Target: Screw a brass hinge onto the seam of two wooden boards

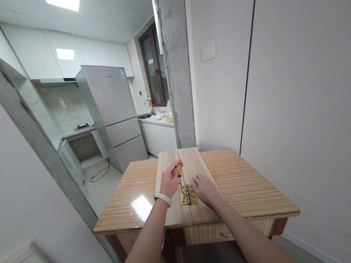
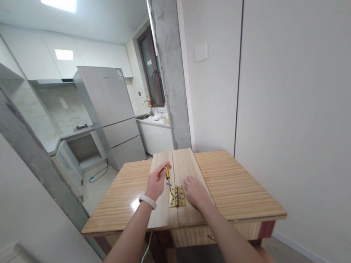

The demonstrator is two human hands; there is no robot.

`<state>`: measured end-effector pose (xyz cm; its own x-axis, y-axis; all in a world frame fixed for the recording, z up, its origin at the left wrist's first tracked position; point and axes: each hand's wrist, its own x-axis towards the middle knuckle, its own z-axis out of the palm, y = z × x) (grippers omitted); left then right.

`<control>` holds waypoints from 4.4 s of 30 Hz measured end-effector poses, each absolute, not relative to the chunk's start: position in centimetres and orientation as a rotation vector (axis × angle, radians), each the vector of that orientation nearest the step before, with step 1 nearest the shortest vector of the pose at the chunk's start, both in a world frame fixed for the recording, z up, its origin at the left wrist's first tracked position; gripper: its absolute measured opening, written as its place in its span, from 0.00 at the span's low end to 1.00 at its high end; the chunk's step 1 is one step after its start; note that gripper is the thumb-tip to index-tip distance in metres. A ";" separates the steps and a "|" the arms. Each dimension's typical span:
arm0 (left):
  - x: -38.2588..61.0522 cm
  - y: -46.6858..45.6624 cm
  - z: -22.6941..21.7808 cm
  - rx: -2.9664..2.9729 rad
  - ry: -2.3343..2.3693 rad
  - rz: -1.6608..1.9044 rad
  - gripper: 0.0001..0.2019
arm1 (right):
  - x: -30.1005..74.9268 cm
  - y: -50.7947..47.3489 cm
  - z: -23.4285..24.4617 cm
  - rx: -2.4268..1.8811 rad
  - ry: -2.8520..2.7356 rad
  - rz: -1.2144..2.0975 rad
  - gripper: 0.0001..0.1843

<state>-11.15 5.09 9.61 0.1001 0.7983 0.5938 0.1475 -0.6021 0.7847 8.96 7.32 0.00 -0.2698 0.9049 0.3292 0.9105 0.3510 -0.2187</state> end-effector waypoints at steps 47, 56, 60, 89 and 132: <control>-10.9 4.7 10.1 1.937 1.014 1.579 0.15 | 8.9 7.2 -0.1 -1.585 -2.242 -0.061 0.20; -11.0 4.5 10.0 1.942 0.961 1.583 0.18 | 9.0 7.6 -0.5 -1.588 -2.234 -0.002 0.21; -11.2 4.8 9.7 1.902 0.956 1.589 0.18 | 9.0 7.7 -0.7 -1.577 -2.220 -0.005 0.21; -10.9 4.3 10.0 1.994 1.016 1.627 0.18 | 9.0 7.9 -0.8 -1.593 -2.219 -0.022 0.23; -11.3 4.7 9.6 1.809 0.918 1.556 0.17 | 8.9 7.3 -0.1 -1.590 -2.223 -0.013 0.21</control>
<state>-11.28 4.69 9.63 0.0840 0.8019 0.5915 0.1298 -0.5973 0.7914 8.93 7.35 -0.12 -0.2691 0.9055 0.3282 0.9092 0.3513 -0.2237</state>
